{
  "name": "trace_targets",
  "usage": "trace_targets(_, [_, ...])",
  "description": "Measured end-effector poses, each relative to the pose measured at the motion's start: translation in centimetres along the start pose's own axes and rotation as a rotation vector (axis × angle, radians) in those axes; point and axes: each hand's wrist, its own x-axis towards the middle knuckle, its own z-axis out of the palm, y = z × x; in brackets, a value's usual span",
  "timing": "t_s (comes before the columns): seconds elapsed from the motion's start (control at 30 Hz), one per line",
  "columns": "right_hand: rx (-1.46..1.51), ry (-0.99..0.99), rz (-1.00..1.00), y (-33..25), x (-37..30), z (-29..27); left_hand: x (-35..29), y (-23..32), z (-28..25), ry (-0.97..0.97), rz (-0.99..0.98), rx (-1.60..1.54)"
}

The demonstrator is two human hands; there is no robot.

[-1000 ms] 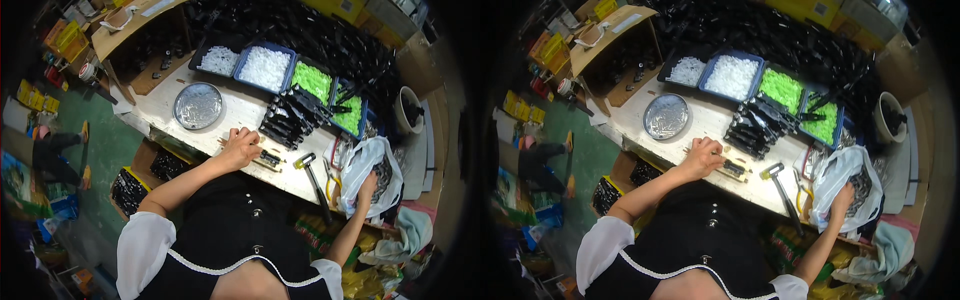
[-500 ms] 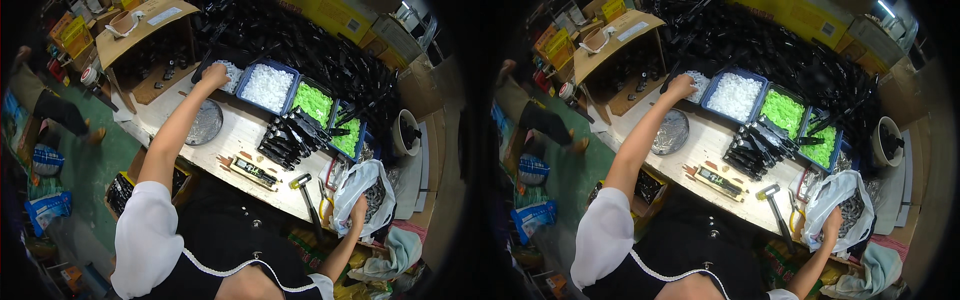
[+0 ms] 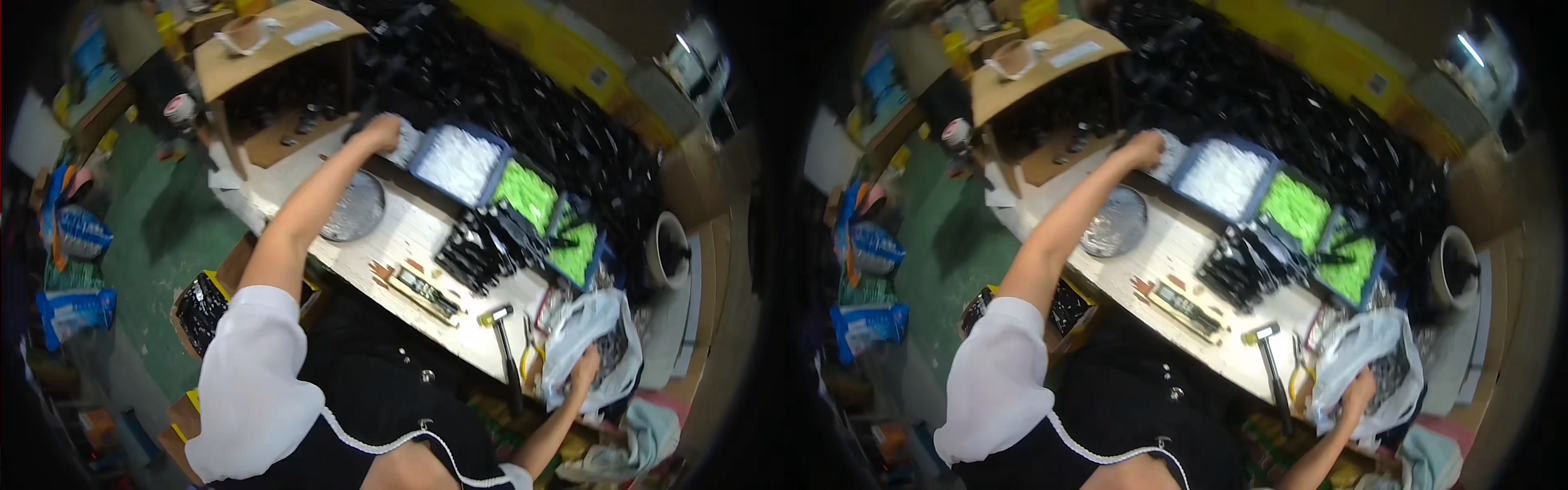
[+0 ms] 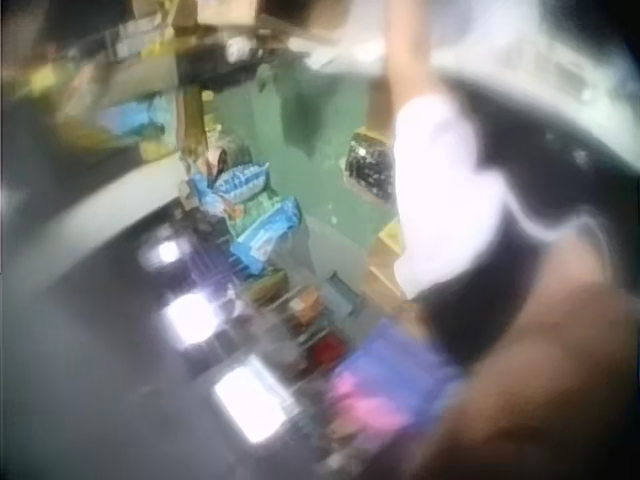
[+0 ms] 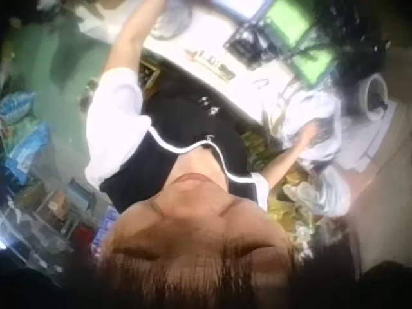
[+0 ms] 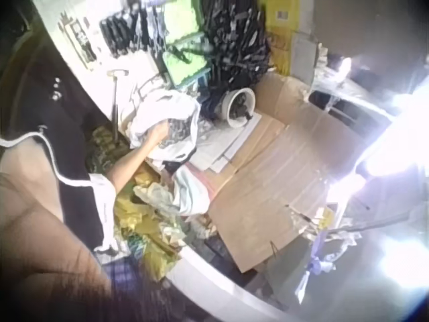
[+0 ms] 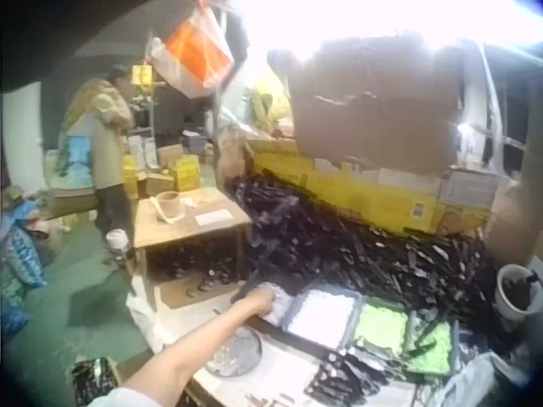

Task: The person assembles components by hand and using a mallet, picking up small white and green plastic pieces from bins, placing them into larger black frames, and hammering them into place on a wooden jig.

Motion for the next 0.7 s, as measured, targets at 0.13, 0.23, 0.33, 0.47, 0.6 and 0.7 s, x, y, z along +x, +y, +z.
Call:
trace_targets(0.13, [0.303, 0.228, 0.020, 8.2, -1.7, 1.2, 3.5, -0.2, 2.4, 0.108, 0.094, -0.067])
trace_targets(0.23, [0.041, 0.238, 0.046, 7.9, -1.9, 0.0, 1.5, 0.6, 1.7, 0.334, 0.194, -0.333])
trace_targets(0.33, [-0.113, 0.322, -0.129, 7.8, -0.3, 1.6, 0.2, 1.1, -0.6, 0.175, -0.062, -0.826])
trace_targets(0.47, [-0.120, 0.294, 0.055, 6.0, -0.3, 1.2, -0.2, 0.6, -1.1, 0.287, 0.047, -1.252])
trace_targets(0.6, [-0.054, 0.355, -0.046, 8.6, -0.2, 1.7, -1.2, 0.8, -1.8, 0.294, 0.075, -1.340])
trace_targets(0.7, [-0.004, 0.357, -0.007, 9.0, -0.2, 1.8, -2.9, 1.4, -2.7, 0.283, 0.073, -1.302])
